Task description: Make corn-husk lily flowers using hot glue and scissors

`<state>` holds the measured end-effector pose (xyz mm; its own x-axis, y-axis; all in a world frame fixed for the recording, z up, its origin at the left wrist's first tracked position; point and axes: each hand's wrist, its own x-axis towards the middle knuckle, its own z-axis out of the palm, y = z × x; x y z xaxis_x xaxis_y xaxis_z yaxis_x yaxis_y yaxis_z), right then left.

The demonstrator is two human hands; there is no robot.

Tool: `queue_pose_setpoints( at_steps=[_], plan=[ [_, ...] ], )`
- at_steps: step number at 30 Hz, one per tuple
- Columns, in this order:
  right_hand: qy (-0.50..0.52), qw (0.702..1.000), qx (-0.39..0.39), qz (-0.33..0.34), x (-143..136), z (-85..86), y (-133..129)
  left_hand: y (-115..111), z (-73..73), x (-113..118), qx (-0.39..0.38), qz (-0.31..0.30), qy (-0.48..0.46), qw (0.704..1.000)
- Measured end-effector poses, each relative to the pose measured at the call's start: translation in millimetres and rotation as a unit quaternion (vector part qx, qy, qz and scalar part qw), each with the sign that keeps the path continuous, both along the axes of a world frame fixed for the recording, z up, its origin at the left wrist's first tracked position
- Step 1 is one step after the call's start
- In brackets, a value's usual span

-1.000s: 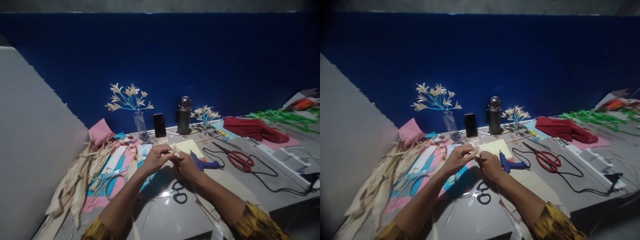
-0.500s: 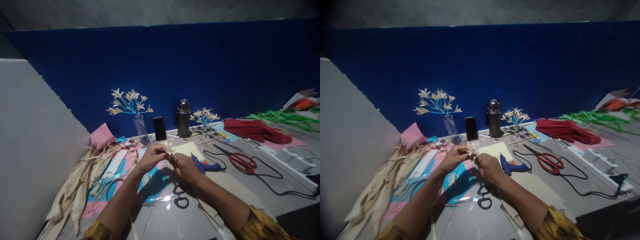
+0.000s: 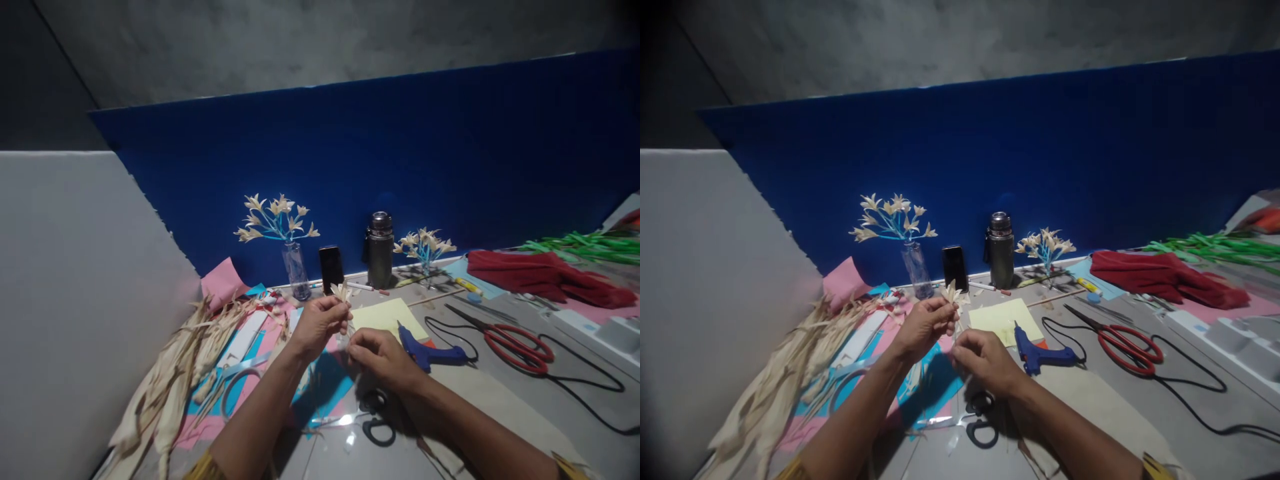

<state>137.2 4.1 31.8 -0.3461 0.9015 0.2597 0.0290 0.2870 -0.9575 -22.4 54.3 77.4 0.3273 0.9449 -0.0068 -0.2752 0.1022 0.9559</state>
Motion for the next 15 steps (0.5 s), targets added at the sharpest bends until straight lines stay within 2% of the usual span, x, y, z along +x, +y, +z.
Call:
queue_pose_setpoints(
  at_steps=[3, 7, 12, 15],
  plan=[
    [0.022, 0.999, -0.024, 0.015, 0.2, 1.5, -1.1, -0.5, -2.4, 1.7, -0.007, 0.0, 0.002, 1.0],
    [0.011, 0.999, -0.033, 0.004, 0.1, -1.0, -0.4, -1.2, -4.8, 2.4, 0.004, -0.014, 0.0, 1.0],
    [-0.03, 0.999, 0.016, -0.021, 1.1, -9.7, 4.1, -3.5, -1.6, -0.4, 0.024, -0.055, -0.016, 0.998],
    [-0.06, 0.996, 0.058, -0.03, 3.6, -14.1, 7.5, -4.3, -0.7, -2.4, 0.035, -0.083, 0.005, 0.996]
  ],
)
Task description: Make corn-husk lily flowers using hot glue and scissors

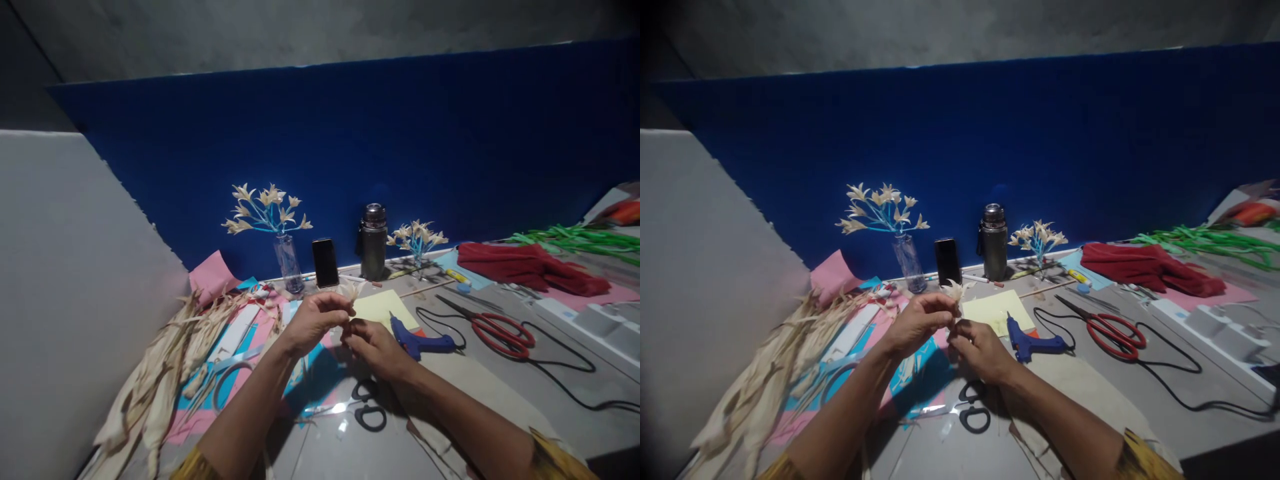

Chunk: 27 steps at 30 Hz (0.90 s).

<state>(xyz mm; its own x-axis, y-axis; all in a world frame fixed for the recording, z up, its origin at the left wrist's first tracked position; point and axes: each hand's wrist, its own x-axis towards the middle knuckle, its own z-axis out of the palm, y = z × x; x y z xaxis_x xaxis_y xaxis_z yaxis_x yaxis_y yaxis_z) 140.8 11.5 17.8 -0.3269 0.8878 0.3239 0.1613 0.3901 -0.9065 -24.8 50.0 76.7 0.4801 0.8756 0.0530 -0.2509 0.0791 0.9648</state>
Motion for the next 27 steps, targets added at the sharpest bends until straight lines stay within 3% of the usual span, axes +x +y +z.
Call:
queue_pose_setpoints(
  at_steps=[6, 11, 17, 27],
  plan=[
    [-0.052, 0.991, 0.106, -0.058, 6.7, -4.8, 4.8, -2.4, 0.7, 1.5, 0.083, 0.007, 0.067, 0.994],
    [-0.16, 0.947, 0.23, -0.157, 11.6, -13.7, 11.6, -13.7, 9.1, 7.8, 0.218, 0.046, 0.118, 0.968],
    [-0.216, 0.923, 0.262, -0.179, 13.1, -22.1, 18.7, -23.6, 17.0, 9.2, 0.318, 0.033, 0.161, 0.934],
    [-0.227, 0.922, 0.253, -0.185, 15.4, -15.7, 15.9, -21.2, 14.9, 7.4, 0.335, 0.041, 0.178, 0.924]
  ],
)
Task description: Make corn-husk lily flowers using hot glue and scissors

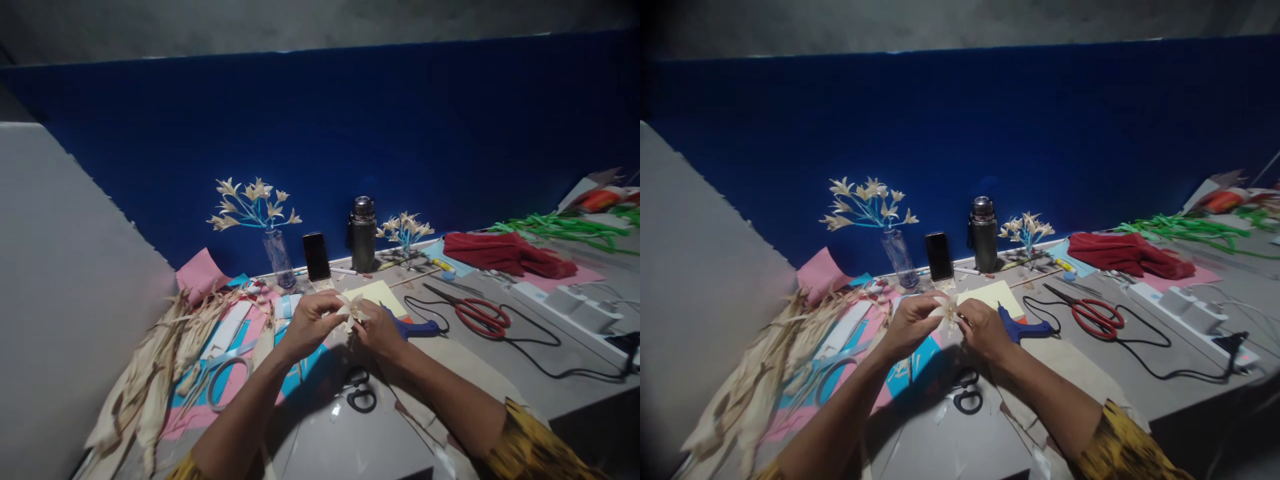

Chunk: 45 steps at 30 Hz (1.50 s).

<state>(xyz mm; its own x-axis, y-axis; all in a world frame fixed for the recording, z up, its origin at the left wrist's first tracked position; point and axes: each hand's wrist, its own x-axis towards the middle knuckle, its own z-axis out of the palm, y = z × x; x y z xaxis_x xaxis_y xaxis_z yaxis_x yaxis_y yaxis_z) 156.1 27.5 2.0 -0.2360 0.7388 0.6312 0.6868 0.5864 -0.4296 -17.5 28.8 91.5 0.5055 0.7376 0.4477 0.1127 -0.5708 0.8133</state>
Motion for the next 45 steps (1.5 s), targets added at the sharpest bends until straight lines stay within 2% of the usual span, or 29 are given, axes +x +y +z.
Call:
queue_pose_setpoints(
  at_steps=[11, 15, 20, 27, 31, 34, 40, 45],
  plan=[
    [-0.018, 1.0, -0.02, 0.003, 4.3, 2.2, -0.8, 3.5, -6.0, 2.4, 0.046, 0.026, 0.052, 0.997],
    [-0.03, 0.998, -0.057, -0.01, 3.1, 5.3, -2.9, 5.1, -6.9, 1.4, 0.037, 0.037, 0.038, 0.998],
    [-0.021, 0.998, -0.065, 0.005, 1.8, 7.5, -3.5, 6.6, -9.0, -1.6, 0.015, 0.028, -0.003, 0.999],
    [-0.012, 0.999, -0.046, 0.023, 1.2, 4.8, -4.0, 6.2, -11.9, -1.9, 0.093, 0.032, -0.035, 0.995],
    [-0.009, 0.999, -0.044, 0.026, 1.9, 6.7, -5.1, 7.1, -13.8, -1.5, 0.153, 0.063, -0.044, 0.985],
    [-0.017, 0.998, -0.055, 0.02, 3.6, 7.0, -4.3, 7.4, -13.6, 0.2, 0.14, 0.082, -0.011, 0.987],
    [-0.019, 0.996, -0.091, 0.003, 5.9, 6.6, -3.4, 8.1, -12.7, 0.7, 0.077, 0.058, 0.025, 0.995],
    [-0.031, 0.994, -0.103, 0.0, 5.1, 8.4, -4.7, 9.1, -16.0, -2.9, 0.126, 0.08, 0.041, 0.988]
  ],
)
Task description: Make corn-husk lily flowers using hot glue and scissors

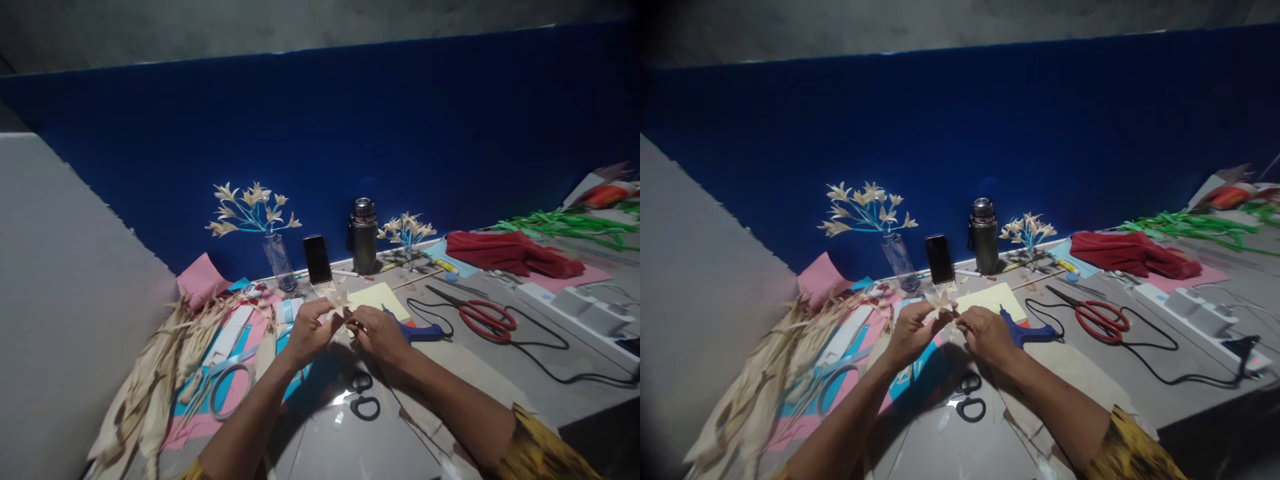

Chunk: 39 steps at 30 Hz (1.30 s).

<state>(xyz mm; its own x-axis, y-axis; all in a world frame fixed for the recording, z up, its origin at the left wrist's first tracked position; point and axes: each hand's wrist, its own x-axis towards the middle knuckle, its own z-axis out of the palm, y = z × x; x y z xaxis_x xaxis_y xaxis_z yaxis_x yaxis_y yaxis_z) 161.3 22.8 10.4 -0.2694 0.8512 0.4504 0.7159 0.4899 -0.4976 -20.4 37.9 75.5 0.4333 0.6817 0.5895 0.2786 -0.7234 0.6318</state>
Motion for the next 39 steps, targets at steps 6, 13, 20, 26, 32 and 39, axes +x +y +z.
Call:
queue_pose_setpoints(
  at_steps=[6, 13, 20, 26, 32, 39],
  plan=[
    [-0.021, 1.0, 0.012, -0.015, -1.3, -2.5, 0.3, -1.7, 0.0, 1.8, 0.031, -0.029, -0.035, 0.998],
    [-0.044, 0.998, -0.028, -0.026, -0.4, -3.8, 1.1, -3.0, 0.2, 3.6, -0.078, -0.06, -0.037, 0.994],
    [-0.034, 0.997, -0.054, -0.036, -0.7, -11.0, 5.2, -0.7, -4.8, 5.5, -0.142, -0.034, 0.016, 0.989],
    [0.004, 0.999, -0.034, -0.015, -0.8, -6.5, 3.7, 2.3, -11.3, 6.2, -0.115, -0.013, 0.023, 0.993],
    [0.011, 0.999, -0.041, -0.021, -1.7, -5.1, 1.8, 6.5, -20.6, 9.1, -0.132, -0.007, 0.003, 0.991],
    [0.021, 1.0, -0.014, -0.017, -0.3, -9.4, 4.1, 3.3, -27.7, 12.6, -0.11, 0.006, -0.089, 0.99]
  ],
)
